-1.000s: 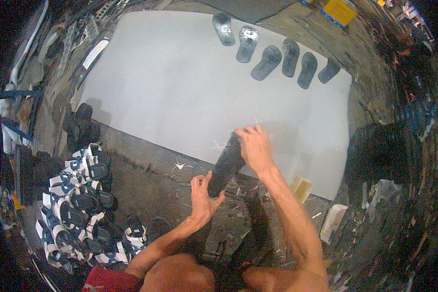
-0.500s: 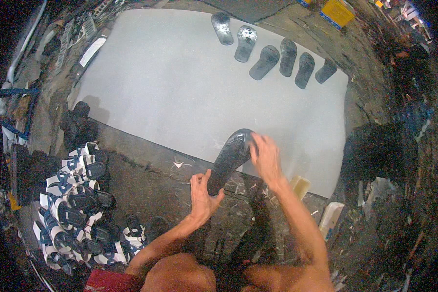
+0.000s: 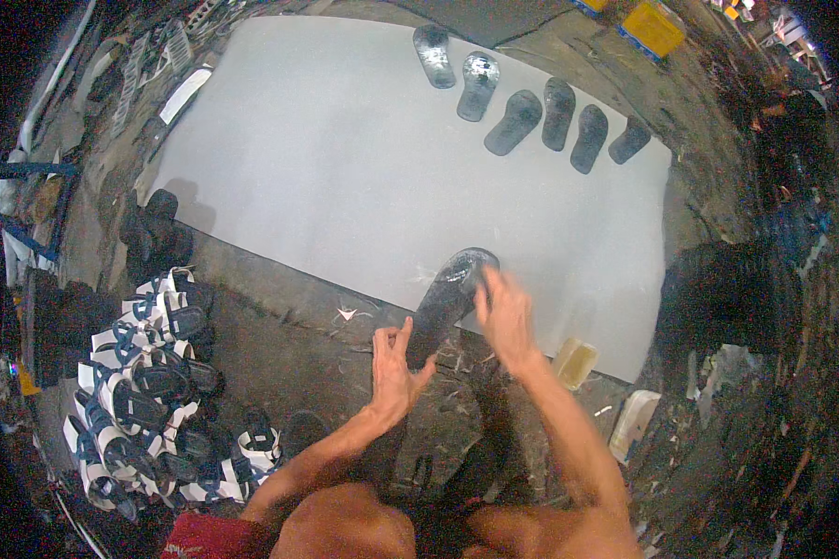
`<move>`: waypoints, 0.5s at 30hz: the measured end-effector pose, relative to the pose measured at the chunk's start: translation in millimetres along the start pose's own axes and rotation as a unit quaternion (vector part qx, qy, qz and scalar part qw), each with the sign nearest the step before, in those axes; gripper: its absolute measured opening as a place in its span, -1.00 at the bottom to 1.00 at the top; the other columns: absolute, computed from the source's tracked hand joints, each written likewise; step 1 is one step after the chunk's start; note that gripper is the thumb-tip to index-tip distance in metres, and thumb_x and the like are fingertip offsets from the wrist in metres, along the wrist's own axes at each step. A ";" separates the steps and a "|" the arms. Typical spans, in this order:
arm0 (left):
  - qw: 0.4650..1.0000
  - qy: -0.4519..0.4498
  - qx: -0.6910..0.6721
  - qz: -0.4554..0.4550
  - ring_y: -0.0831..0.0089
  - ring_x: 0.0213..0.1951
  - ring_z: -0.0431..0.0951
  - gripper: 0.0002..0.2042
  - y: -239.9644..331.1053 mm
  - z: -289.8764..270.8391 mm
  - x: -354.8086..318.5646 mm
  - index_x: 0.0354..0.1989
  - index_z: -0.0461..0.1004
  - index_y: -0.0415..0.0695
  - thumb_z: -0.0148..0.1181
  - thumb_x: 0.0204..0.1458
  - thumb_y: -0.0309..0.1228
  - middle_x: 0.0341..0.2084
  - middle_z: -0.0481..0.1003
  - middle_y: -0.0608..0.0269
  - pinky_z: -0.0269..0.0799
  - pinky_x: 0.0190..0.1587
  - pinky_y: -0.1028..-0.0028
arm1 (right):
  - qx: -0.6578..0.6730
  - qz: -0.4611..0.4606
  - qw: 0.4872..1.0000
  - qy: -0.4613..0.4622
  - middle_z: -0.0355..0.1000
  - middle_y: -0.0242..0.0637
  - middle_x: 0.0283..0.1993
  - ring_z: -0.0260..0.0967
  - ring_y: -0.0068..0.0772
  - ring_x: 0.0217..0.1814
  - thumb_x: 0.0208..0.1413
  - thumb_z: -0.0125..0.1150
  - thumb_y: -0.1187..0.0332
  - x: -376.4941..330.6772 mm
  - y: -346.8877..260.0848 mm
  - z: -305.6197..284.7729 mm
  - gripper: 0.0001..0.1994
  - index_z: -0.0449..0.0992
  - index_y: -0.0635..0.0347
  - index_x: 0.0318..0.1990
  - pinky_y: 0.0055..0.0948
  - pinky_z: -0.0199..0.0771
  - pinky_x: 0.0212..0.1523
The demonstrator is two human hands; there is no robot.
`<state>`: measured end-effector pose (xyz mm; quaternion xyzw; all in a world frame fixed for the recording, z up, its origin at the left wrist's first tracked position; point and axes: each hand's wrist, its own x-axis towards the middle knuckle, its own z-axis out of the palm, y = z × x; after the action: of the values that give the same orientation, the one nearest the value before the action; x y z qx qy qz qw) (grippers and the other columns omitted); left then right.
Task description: The person sits on the floor and applies a yellowish substance from a small container onto the soles of black slipper-style footwear using a brush. They handle the items one at a time, spreading the substance across each sole and placing the treated items on a white sheet nearby.
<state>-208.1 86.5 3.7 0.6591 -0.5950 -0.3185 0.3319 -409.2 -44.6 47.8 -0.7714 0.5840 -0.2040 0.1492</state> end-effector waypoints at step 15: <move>0.980 0.101 -0.148 -0.085 0.10 0.10 0.50 -0.08 -22.1 -26.5 -15.9 0.61 0.17 -0.30 0.47 0.02 -0.53 0.15 0.45 -0.11 0.53 0.19 0.14 | 0.099 -0.090 0.987 -0.086 0.64 -0.01 -0.04 0.58 0.11 0.05 0.31 0.32 0.45 -38.0 -78.7 27.7 -0.68 0.64 0.26 0.18 0.01 0.61 0.13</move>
<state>-175.3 105.5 1.3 0.6794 -0.4467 -0.3617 0.4561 -338.5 13.2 55.1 -0.8170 0.4743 -0.2061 0.2551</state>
